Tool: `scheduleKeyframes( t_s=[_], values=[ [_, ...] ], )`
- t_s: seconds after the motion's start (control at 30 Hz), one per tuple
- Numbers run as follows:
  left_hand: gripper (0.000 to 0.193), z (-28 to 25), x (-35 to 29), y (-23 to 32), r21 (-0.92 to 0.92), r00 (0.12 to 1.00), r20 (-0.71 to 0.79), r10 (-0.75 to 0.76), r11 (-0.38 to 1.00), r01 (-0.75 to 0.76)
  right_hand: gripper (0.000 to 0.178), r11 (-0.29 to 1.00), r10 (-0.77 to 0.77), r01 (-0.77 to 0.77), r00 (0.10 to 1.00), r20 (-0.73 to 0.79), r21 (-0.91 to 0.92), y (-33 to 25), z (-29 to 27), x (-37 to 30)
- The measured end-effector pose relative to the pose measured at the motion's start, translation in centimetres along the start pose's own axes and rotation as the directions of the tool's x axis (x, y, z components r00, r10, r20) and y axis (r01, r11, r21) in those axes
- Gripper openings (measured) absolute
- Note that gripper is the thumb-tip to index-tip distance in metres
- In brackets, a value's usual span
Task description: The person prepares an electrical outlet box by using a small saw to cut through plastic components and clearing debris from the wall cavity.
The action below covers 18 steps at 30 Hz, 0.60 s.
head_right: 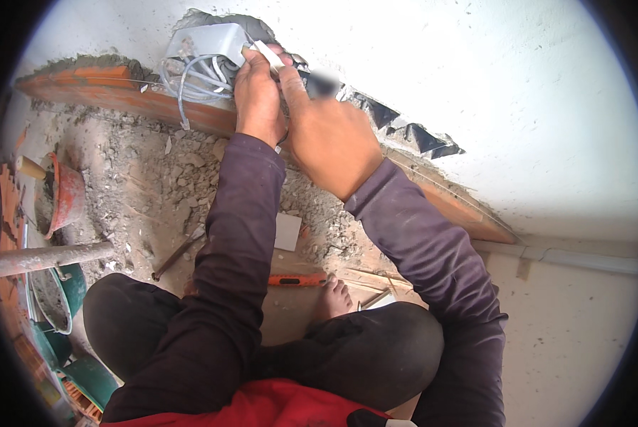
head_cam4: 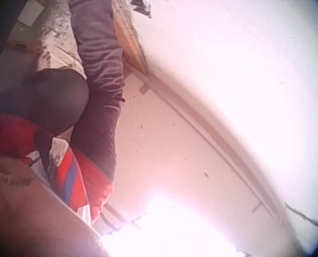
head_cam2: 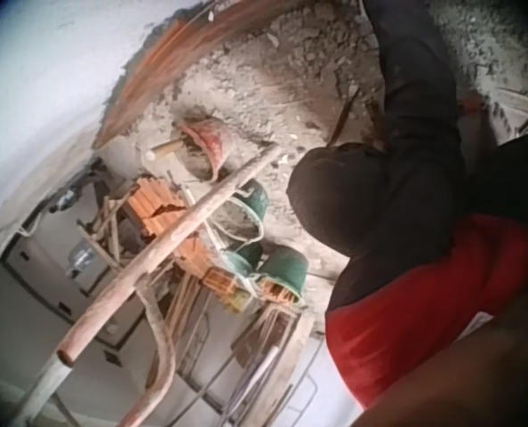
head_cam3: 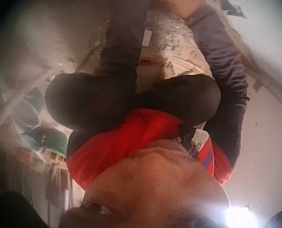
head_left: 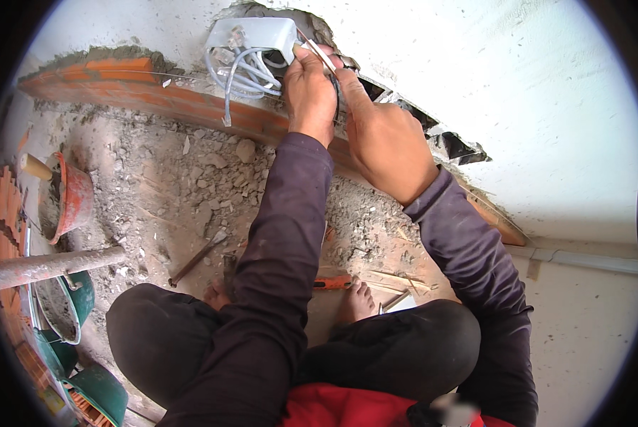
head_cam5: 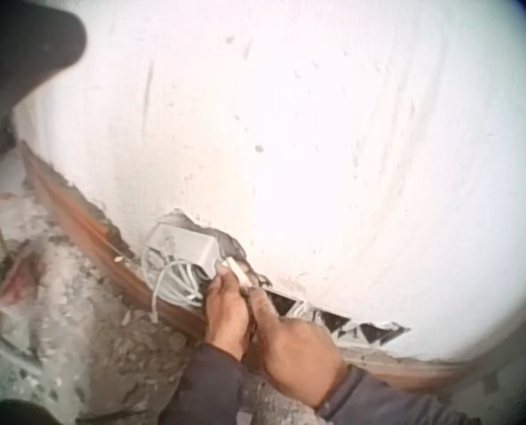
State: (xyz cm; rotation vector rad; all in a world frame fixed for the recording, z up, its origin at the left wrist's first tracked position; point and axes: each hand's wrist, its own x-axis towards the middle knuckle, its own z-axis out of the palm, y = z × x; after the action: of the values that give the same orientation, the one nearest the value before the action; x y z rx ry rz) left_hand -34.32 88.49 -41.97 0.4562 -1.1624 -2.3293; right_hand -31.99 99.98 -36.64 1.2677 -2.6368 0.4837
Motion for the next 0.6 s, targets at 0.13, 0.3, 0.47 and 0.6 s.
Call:
scheduleKeyframes(
  t_s=[0.13,0.3,0.47,0.6],
  values=[
    [0.043,0.1,0.5,-0.4,-0.075,0.998,0.062,0.032,0.997,-0.028,0.028,0.997,0.067,-0.068,0.998,-0.022,-0.038,0.0,0.2,0.7],
    [0.044,-0.4,0.6,-0.3,-0.004,0.999,0.045,-0.026,1.000,0.026,0.009,0.991,0.108,-0.105,0.994,-0.032,0.083,0.3,1.0,0.3],
    [0.037,-0.2,0.3,0.0,0.081,0.997,0.034,-0.066,0.995,0.063,0.008,0.992,0.121,-0.122,0.989,-0.082,-0.012,0.8,2.0,1.3],
    [0.050,-0.8,0.5,-0.3,0.112,1.000,0.027,0.002,0.994,-0.005,0.010,0.986,0.157,-0.158,0.987,-0.027,-0.045,0.2,1.9,0.2]
  ],
)
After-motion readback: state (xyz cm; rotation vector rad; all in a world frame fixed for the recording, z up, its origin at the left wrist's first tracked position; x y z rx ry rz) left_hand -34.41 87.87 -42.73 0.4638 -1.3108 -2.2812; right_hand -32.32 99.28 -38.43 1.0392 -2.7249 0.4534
